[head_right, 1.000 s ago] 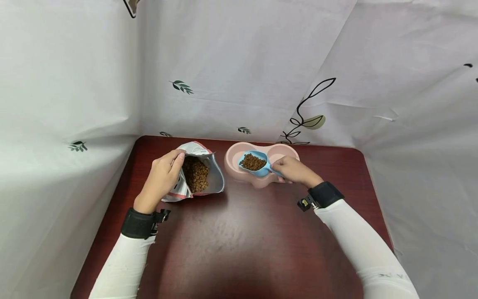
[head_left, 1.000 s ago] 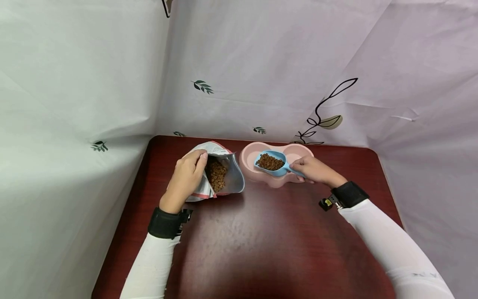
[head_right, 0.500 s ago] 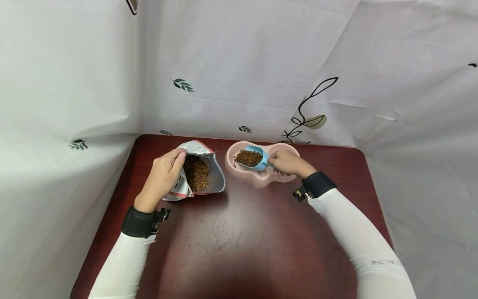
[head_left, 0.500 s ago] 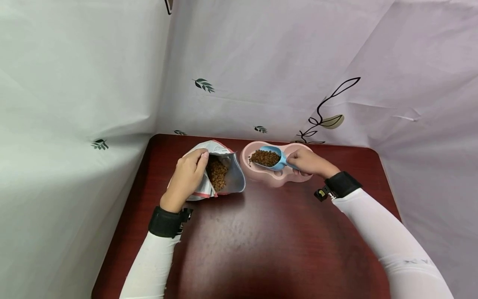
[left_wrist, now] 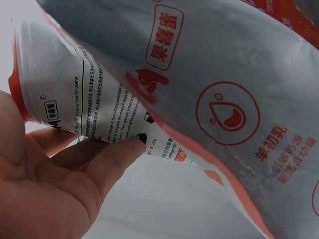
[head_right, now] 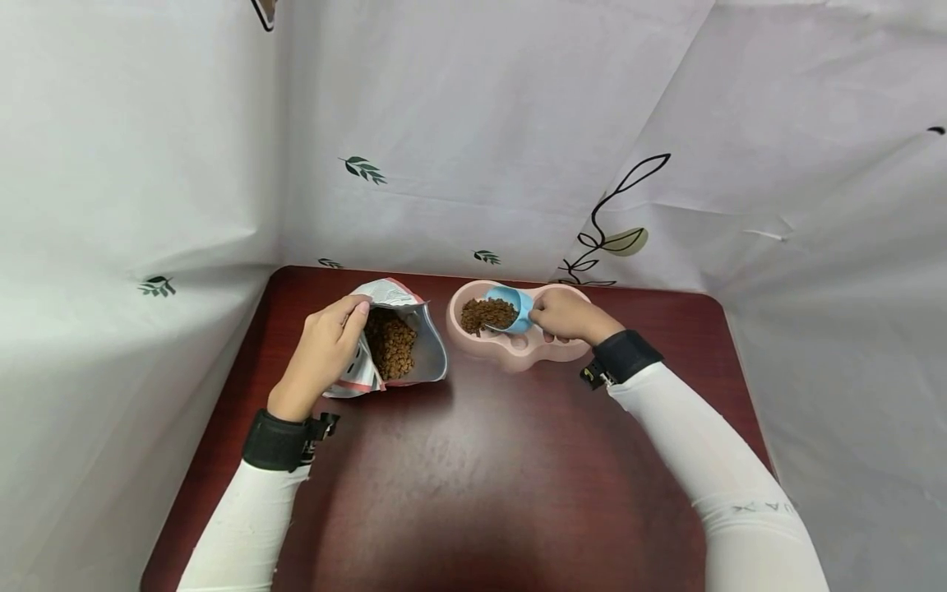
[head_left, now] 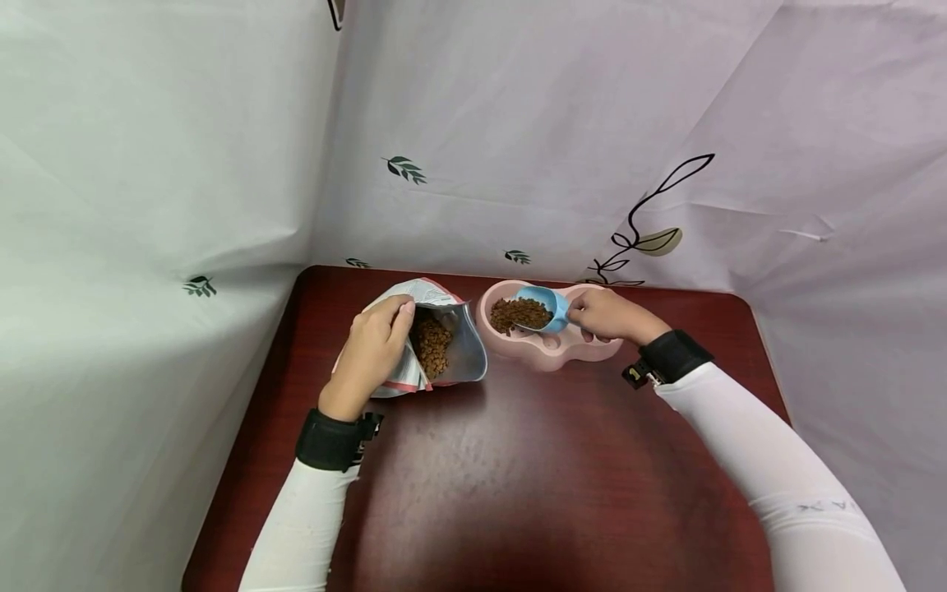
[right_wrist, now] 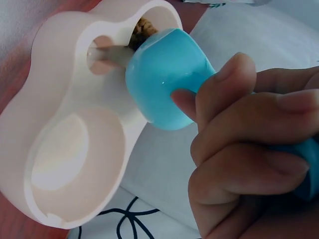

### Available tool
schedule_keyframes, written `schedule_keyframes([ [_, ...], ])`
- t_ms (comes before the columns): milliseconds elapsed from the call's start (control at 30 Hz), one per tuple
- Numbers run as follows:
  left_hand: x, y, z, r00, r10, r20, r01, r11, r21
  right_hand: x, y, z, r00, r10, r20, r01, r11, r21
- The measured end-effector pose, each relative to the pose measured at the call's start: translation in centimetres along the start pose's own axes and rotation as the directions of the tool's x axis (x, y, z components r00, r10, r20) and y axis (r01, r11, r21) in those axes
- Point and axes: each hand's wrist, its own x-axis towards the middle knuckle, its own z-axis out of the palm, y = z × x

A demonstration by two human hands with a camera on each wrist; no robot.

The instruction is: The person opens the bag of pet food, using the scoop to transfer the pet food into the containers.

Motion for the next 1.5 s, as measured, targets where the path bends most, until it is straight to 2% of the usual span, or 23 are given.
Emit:
schedule_keyframes([
  [267,0.0,0.0,0.0,1.000,-0.005,0.008,0.005,1.000,0.002,-0.1,-0.5,-0.4,1.000,0.003,0.016,-0.002,0.995,-0.095],
  [400,0.1,0.0,0.0,1.000,-0.004,0.009,0.004,1.000,0.004,0.0,-0.7,-0.5,1.000,-0.013,-0.001,0.013,0.987,-0.161],
  [700,0.2,0.0,-0.1,1.000,0.006,0.000,-0.006,1.000,0.009,-0.3,-2.2,0.0,0.987,-0.088,-0.136,0.031,0.926,-0.377],
  [833,0.2,0.0,-0.1,1.000,0.006,0.002,-0.006,1.000,0.010,-0.6,-2.5,0.1,0.981,-0.091,-0.174,0.018,0.924,-0.381],
  [933,0.3,0.0,0.0,1.000,0.003,0.005,-0.003,1.000,0.003,-0.9,-2.3,0.1,0.977,-0.092,-0.191,0.032,0.954,-0.297],
  [1033,0.2,-0.1,0.1,1.000,-0.004,0.011,0.004,1.000,-0.003,-1.7,-2.0,0.2,0.976,-0.082,-0.201,0.054,0.989,-0.139],
  [1133,0.1,-0.1,0.3,1.000,-0.014,0.020,0.015,1.000,-0.004,-3.0,-1.8,0.3,0.977,-0.058,-0.203,0.065,0.997,0.028],
  [1233,-0.1,-0.1,0.4,1.000,-0.020,0.023,0.020,1.000,0.000,-4.5,-1.7,0.6,0.977,-0.049,-0.207,0.082,0.984,0.157],
  [1333,-0.1,0.0,0.4,1.000,-0.020,0.015,0.020,1.000,-0.002,-5.8,-2.0,1.0,0.977,-0.047,-0.206,0.105,0.954,0.279],
  [1500,-0.1,0.1,0.3,1.000,-0.020,0.013,0.021,1.000,-0.007,-7.7,-2.9,1.7,0.980,-0.081,-0.182,0.155,0.885,0.439],
])
